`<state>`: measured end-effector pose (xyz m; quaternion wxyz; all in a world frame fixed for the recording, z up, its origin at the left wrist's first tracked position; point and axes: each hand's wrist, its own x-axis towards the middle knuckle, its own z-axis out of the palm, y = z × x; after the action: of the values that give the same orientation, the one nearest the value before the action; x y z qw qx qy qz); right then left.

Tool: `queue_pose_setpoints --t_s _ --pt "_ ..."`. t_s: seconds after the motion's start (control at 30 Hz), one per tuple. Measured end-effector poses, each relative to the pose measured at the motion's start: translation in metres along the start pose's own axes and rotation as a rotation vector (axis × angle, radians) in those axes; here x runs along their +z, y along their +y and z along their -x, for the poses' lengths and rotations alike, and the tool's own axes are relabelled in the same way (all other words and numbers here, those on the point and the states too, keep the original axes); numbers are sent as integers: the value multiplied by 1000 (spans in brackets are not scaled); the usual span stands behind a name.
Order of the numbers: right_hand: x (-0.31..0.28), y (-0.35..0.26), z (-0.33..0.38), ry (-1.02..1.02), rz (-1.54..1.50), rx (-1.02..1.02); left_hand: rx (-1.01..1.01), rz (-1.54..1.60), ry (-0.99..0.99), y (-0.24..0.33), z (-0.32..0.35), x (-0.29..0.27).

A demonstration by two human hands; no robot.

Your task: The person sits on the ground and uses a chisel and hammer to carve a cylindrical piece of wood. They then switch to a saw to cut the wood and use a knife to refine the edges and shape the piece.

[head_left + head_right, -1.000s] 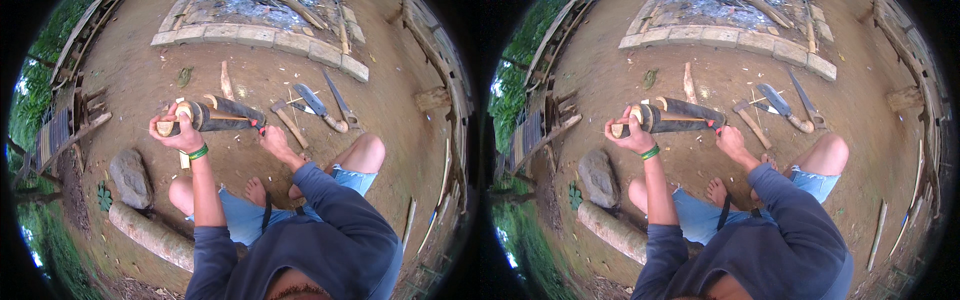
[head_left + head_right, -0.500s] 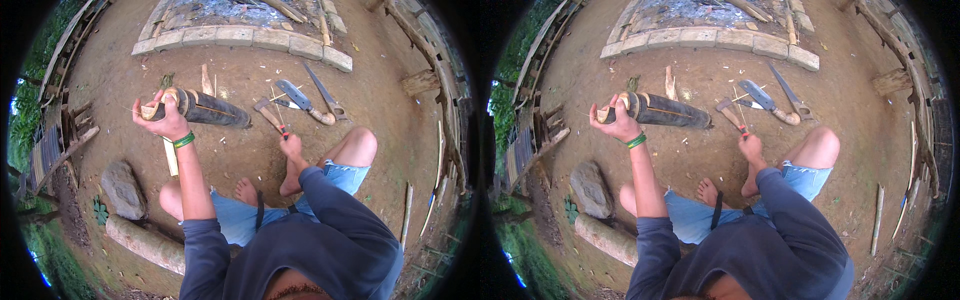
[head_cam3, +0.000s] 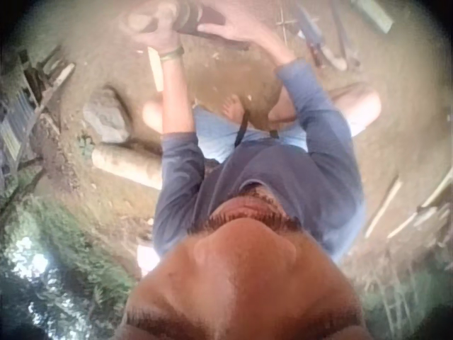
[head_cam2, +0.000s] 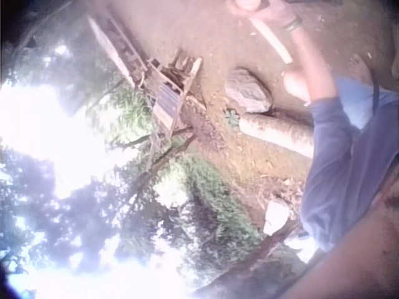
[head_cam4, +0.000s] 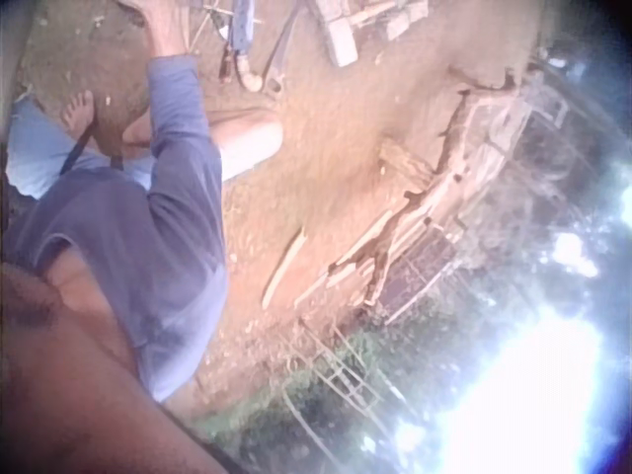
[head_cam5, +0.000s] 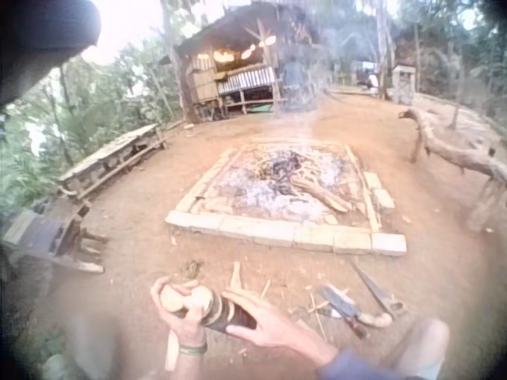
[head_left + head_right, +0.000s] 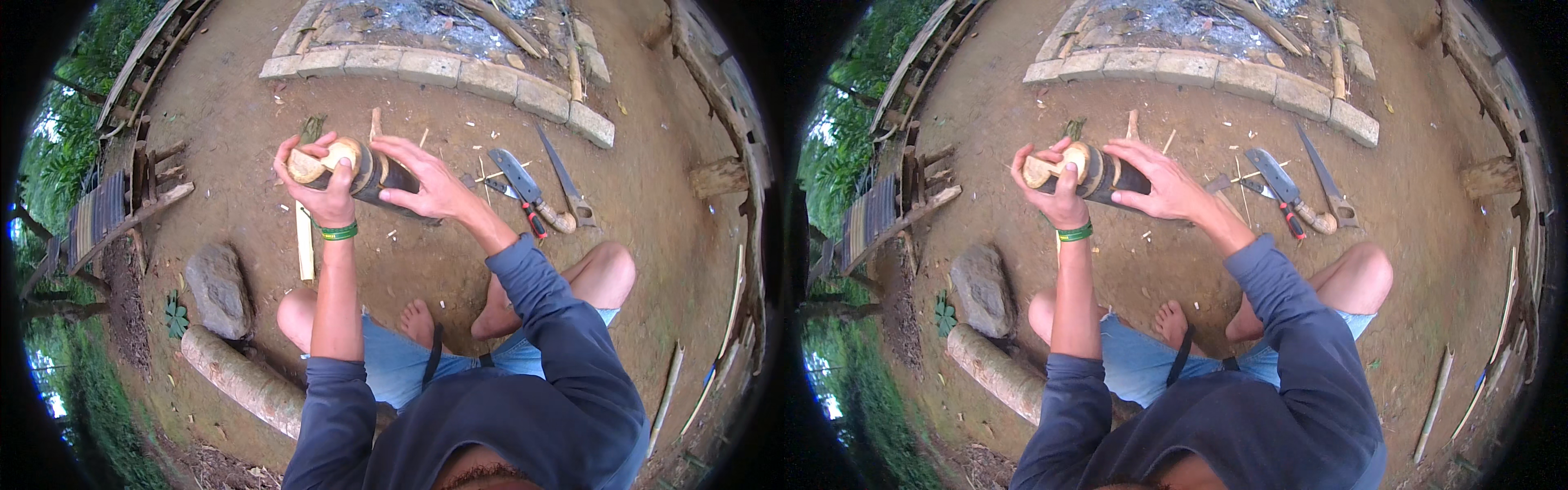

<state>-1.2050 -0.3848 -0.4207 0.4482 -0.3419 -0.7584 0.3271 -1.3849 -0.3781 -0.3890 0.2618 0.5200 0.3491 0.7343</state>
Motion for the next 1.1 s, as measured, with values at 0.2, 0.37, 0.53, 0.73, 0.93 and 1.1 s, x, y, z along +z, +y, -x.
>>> queue_pose_setpoints --t_s 0.2,0.37,0.53,0.73,0.93,1.1 --pt "-6 -1 -11 -90 -31 60 -159 19 43 17 -6 4" --pt "0 -9 -7 -27 139 87 -18 -59 154 6 -5 9" --pt "9 -1 -1 40 44 237 -47 -41 126 2 -6 16" --pt "25 25 -6 356 -505 234 -54 -11 74 -4 -8 20" --pt "24 36 3 466 -652 352 -37 0 -23 -4 -9 28" --pt "2 40 23 482 -888 385 -72 -17 -72 4 -2 51"
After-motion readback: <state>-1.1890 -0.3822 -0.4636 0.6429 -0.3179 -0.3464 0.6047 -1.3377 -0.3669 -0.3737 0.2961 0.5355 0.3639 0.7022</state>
